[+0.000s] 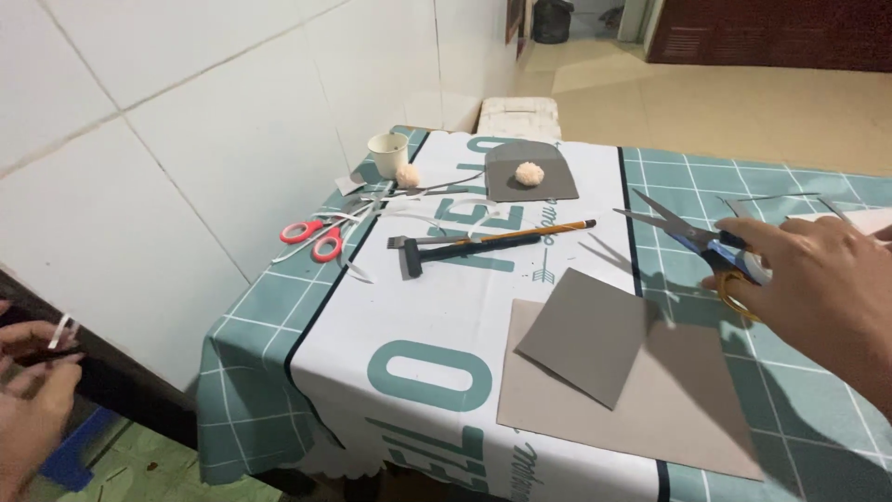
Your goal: Cutting and folding grey cardboard to create a pattern or component for a leather goods project
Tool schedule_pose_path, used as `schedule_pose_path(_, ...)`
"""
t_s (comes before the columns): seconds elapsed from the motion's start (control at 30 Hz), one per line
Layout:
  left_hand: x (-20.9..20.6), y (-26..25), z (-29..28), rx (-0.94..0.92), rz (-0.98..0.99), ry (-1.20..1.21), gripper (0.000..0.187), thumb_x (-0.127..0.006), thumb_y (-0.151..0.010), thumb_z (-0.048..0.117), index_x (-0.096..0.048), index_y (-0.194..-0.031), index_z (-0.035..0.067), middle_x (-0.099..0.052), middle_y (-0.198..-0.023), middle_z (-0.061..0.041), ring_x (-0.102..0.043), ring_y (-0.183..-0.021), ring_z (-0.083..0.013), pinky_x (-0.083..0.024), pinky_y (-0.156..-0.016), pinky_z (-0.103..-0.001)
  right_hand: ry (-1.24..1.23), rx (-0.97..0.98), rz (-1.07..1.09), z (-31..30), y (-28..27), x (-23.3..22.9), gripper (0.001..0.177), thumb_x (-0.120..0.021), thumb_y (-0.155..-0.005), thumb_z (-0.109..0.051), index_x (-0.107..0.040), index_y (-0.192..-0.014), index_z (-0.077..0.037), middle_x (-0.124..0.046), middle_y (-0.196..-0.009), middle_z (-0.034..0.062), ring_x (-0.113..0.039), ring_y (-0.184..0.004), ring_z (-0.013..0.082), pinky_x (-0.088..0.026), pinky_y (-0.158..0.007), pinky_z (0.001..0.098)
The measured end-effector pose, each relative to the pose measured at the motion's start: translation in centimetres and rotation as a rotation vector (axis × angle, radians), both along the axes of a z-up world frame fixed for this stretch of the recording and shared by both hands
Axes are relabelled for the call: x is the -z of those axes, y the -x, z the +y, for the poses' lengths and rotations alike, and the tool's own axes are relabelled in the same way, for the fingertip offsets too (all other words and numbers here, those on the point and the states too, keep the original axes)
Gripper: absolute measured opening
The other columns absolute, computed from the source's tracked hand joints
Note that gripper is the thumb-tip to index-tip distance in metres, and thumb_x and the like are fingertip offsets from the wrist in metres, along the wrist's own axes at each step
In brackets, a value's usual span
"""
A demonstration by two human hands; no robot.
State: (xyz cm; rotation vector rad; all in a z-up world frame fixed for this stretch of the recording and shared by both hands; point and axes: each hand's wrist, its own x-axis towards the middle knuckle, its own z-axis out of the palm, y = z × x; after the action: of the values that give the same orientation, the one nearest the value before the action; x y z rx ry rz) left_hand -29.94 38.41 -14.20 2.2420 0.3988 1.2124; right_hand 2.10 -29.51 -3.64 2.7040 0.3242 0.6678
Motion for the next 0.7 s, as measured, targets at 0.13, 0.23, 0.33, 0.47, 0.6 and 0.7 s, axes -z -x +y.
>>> schedule_pose_path(0.13,4.0,-0.4,6.4,-0.238,0.054,-0.131,0.018,-0.069,-0.120,0.006,-0.054,-0.127,-0.001,-0.055,-0.119,-0.013,-0.054,-0.104,-0.0241,-0.045,-0.088,-0.038,0.029,-0.034,0.023,0.3,0.2,-0.4,0.054,-0.061,-0.083,-0.072,-0.062,-0.128,-0.041,-0.078,-0.087,-0.0048,-0.077,-0.086,0.0205,-0.056,-0.071,0.0340)
schedule_pose_path(0.23,5.7,-1.5,9.1,-0.374,0.101,-0.190,0.039,-0.078,-0.139,0.021,-0.053,-0.118,-0.001,-0.052,-0.101,-0.012,-0.052,-0.085,-0.0233,-0.041,-0.074,-0.037,-0.054,-0.044,0.066,0.4,1.2,-1.1,0.054,-0.065,-0.083,-0.063,-0.063,-0.131,-0.039,-0.079,-0.095,0.0016,-0.075,-0.094,0.0283,-0.058,-0.070,0.0425)
schedule_pose_path(0.33,6.1,-1.6,9.5,-0.468,0.117,-0.277,0.041,-0.081,-0.142,0.024,-0.056,-0.120,0.000,-0.052,-0.102,-0.010,-0.049,-0.083,-0.0232,-0.039,-0.075,-0.038,-0.109,-0.042,0.089,0.8,1.8,-1.5,0.050,-0.067,-0.083,-0.059,-0.062,-0.129,-0.040,-0.079,-0.096,0.0047,-0.074,-0.099,0.0339,-0.058,-0.067,0.0480)
schedule_pose_path(0.47,5.2,-1.9,7.7,-0.452,0.034,-0.191,0.037,-0.085,-0.140,0.017,-0.059,-0.120,0.001,-0.057,-0.106,-0.010,-0.052,-0.084,-0.0206,-0.041,-0.076,-0.037,-0.062,-0.040,0.034,0.2,0.6,-0.6,0.052,-0.063,-0.082,-0.068,-0.064,-0.128,-0.044,-0.079,-0.091,-0.0001,-0.077,-0.093,0.0293,-0.058,-0.069,0.0432)
schedule_pose_path(0.6,6.1,-2.0,11.6,-0.478,0.094,-0.115,0.050,-0.085,-0.138,0.032,-0.057,-0.107,0.005,-0.051,-0.095,-0.007,-0.048,-0.083,-0.0212,-0.040,-0.083,-0.039,-0.083,-0.059,0.071,0.3,1.2,-1.3,0.047,-0.064,-0.083,-0.064,-0.064,-0.123,-0.039,-0.080,-0.093,0.0039,-0.076,-0.096,0.0322,-0.057,-0.076,0.0442)
schedule_pose_path(0.7,6.1,-2.3,14.8,-0.325,0.215,0.061,0.061,-0.068,-0.138,0.044,-0.052,-0.097,0.001,-0.052,-0.085,-0.013,-0.051,-0.078,-0.0276,-0.037,-0.083,-0.042,-0.113,-0.094,0.118,0.5,1.8,-1.9,0.037,-0.067,-0.085,-0.055,-0.065,-0.116,-0.033,-0.075,-0.082,0.0087,-0.073,-0.091,0.0335,-0.054,-0.082,0.0451)
